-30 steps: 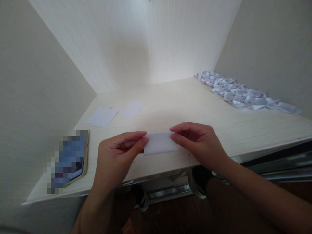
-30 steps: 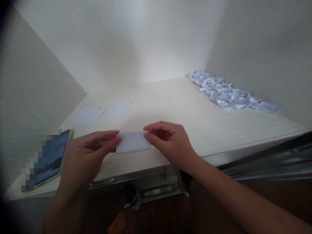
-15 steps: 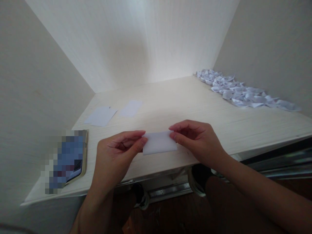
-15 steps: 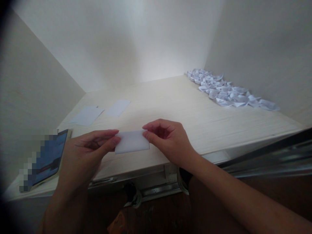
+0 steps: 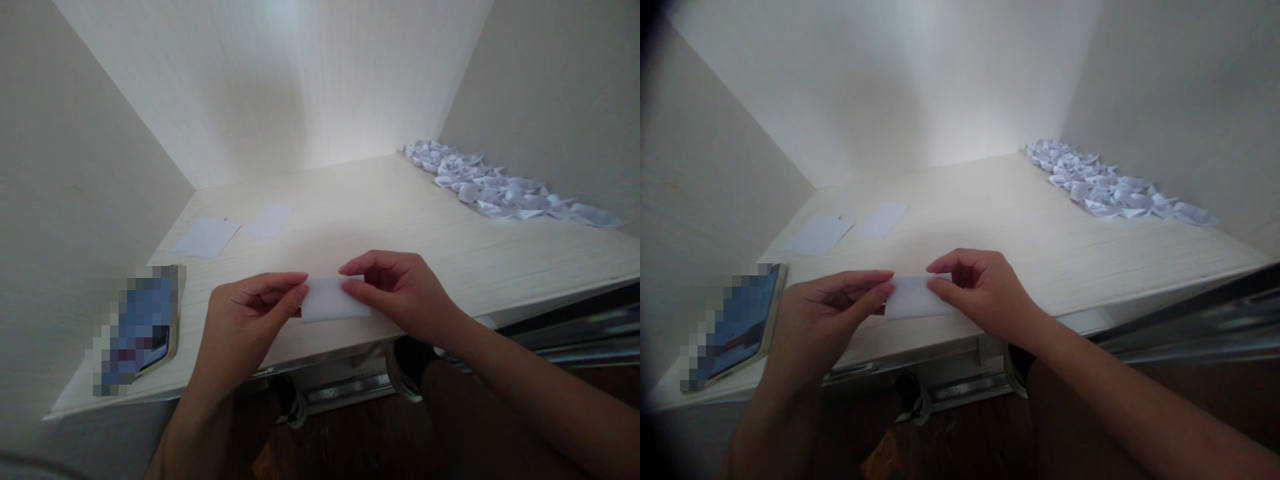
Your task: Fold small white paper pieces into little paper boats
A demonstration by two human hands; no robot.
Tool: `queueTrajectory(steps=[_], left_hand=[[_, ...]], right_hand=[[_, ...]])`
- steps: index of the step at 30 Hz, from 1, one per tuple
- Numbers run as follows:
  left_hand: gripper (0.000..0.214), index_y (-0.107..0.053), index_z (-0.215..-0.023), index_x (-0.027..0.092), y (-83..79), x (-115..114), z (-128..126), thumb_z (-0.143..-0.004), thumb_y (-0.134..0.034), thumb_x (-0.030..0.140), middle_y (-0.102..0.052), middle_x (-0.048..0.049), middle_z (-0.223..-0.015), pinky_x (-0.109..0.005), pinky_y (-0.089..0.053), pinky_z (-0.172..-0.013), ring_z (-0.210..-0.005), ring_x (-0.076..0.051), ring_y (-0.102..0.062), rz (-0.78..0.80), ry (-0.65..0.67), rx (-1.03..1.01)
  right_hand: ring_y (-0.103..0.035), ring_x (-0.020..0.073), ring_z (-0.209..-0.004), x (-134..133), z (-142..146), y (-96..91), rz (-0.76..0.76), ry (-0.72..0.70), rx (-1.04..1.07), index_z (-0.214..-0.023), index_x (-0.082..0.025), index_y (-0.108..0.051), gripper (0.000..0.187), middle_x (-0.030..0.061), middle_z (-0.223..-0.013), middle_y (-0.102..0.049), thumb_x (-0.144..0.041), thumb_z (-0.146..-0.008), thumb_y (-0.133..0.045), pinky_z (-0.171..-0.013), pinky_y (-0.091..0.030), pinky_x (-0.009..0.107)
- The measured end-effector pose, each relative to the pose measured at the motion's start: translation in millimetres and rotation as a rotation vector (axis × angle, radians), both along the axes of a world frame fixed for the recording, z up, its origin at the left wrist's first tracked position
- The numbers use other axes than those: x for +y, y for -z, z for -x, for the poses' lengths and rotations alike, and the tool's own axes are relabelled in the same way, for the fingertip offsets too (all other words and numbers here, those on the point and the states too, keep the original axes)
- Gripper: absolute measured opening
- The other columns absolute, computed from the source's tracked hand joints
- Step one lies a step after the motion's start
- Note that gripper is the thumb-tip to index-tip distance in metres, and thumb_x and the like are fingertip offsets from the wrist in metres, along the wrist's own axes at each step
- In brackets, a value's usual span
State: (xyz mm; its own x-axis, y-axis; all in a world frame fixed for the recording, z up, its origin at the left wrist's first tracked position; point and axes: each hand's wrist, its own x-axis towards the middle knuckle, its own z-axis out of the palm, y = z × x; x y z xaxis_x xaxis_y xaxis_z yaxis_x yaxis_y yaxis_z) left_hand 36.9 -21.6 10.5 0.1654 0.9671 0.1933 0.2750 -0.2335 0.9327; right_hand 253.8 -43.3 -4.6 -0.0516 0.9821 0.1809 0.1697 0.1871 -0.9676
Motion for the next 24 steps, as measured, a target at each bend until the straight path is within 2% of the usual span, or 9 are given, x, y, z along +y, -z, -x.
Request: queueTrajectory(steps=[6, 14, 24], left_hand=[[0.014, -0.082, -0.092, 0.024, 3.6, 0.1, 1.0, -0.079, -0.082, 0.029, -0.077, -0.0016, -0.072, -0.018, -0.060, -0.057, -0.061, -0.015, -0.073, -0.011, -0.009, 0.005], [0.012, -0.082, -0.089, 0.030, 2.1, -0.6, 0.2, -0.079, -0.083, 0.025, -0.076, 0.0035, -0.067, -0.005, -0.052, -0.052, -0.057, -0.008, -0.072, -0.074, -0.030, 0.020], [0.012, -0.082, -0.091, 0.029, 3.7, -0.5, 0.4, -0.079, -0.083, 0.028, -0.076, 0.0033, -0.069, -0.004, -0.053, -0.055, -0.059, -0.007, -0.072, -0.055, -0.029, 0.026]], right_hand=[[-0.049, 0.0132, -0.058, -1.2, -0.6, 1.9, -0.009, 0.011, -0.015, -0.092, -0.020, -0.076, 0.019, -0.0002, -0.066, -0.061, -0.035, -0.080, -0.077, -0.052, -0.038, 0.026], [-0.050, 0.0126, -0.059, -1.1, -0.8, 1.1, -0.029, 0.035, 0.036, -0.090, -0.019, -0.076, 0.019, -0.0008, -0.066, -0.061, -0.033, -0.077, -0.081, -0.054, -0.039, 0.026], [-0.052, 0.0116, -0.060, 0.2, -3.5, 3.9, 0.006, 0.013, 0.104, -0.090, -0.017, -0.075, 0.020, -0.0004, -0.068, -0.063, -0.029, -0.076, -0.082, -0.055, -0.040, 0.025]])
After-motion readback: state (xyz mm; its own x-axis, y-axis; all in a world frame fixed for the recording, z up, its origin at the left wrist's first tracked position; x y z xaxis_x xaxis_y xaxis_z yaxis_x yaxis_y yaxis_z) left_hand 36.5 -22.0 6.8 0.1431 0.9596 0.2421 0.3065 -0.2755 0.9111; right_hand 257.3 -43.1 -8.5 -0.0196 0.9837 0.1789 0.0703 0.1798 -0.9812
